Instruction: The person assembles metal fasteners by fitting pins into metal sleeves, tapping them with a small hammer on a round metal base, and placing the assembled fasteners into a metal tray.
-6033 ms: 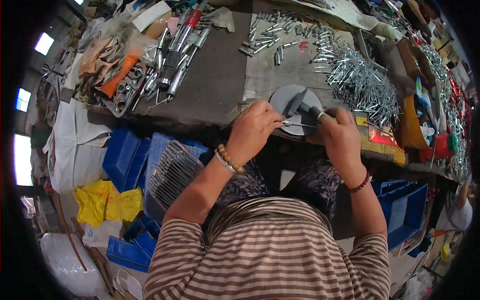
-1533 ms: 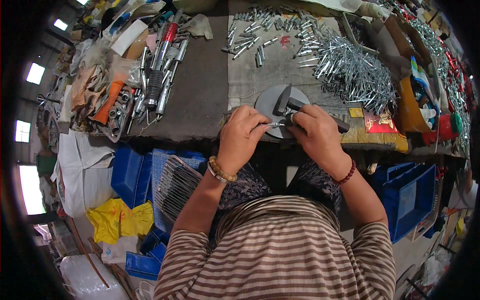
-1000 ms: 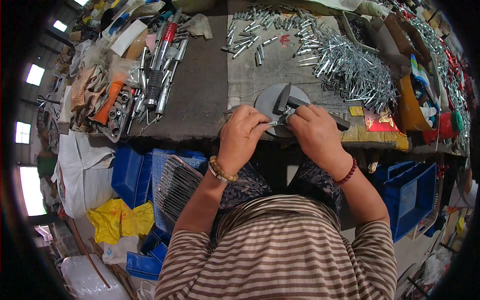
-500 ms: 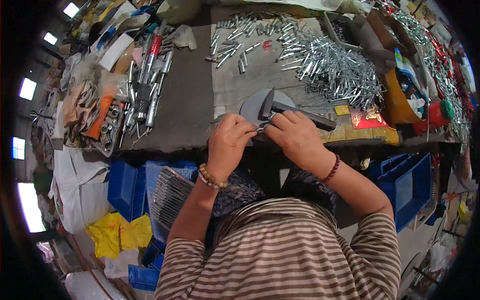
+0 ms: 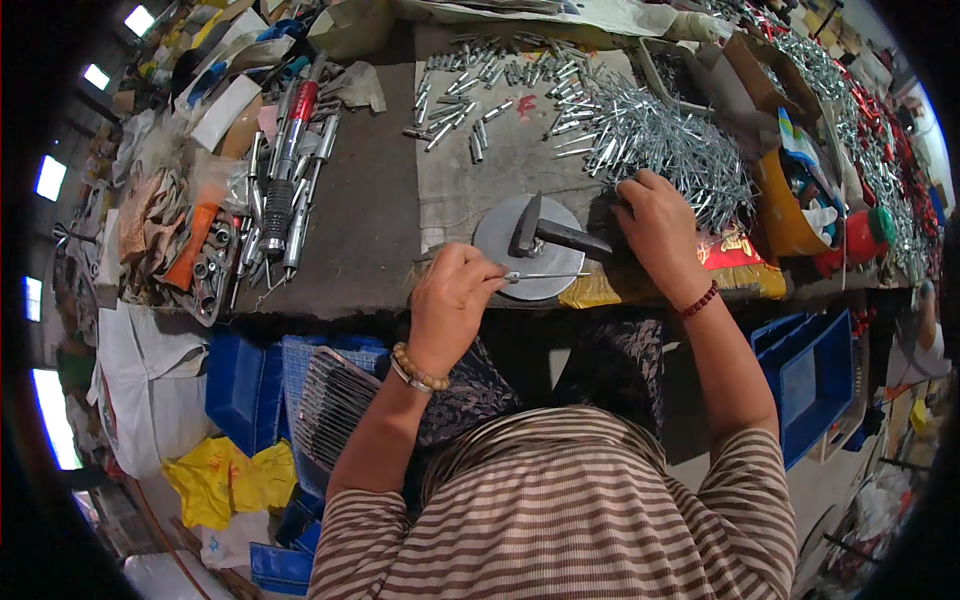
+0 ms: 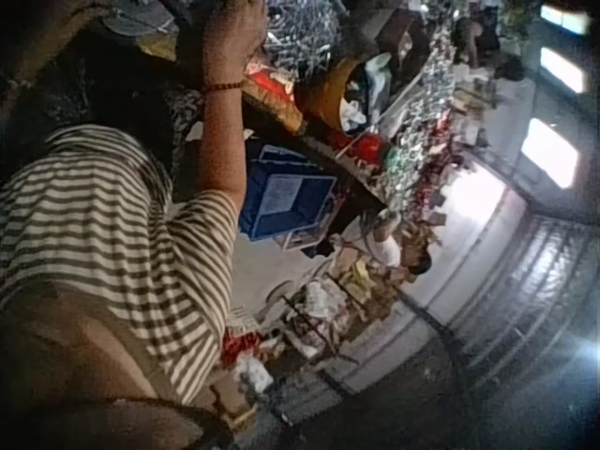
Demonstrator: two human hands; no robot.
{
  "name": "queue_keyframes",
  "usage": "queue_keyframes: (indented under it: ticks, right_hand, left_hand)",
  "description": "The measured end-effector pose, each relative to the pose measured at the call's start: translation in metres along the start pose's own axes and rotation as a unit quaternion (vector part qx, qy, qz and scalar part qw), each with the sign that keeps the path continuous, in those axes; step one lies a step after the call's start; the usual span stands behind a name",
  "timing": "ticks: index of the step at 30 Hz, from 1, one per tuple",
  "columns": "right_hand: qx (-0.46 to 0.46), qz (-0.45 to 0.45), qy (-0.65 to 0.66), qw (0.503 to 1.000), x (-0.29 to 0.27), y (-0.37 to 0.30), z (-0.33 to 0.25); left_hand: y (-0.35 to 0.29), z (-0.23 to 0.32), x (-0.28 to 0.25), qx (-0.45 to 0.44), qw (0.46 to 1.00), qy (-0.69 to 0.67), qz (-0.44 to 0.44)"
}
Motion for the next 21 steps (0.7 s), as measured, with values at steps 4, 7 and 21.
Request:
queue_keyframes:
  ticks: [4,7,21]
  right_hand:
    - [-0.025,-0.009,-0.018,0.999,0.014,0.003,0.005]
    - [-0.027,-0.007,-0.016,0.999,0.015,0.003,0.008]
    - [-0.079,-0.026,0.190,0.978,-0.002,0.009,-0.093]
  left_hand:
    - [-0.001,-0.003,0.001,-0.003,1.000,-0.002,-0.002]
    - [-0.001,-0.001,0.001,0.000,1.000,0.001,0.001]
    - [-0.003,-0.002,-0.001,0.006,1.000,0.018,0.011]
Point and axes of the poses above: each hand's wrist, its own y-axis towards the middle knuckle, its own x-axis out of the palm, z = x × y, the point moved 9 cm from there along y, towards the middle knuckle, and after that the axes turned 13 degrees about -x, right-handed, at the moved point
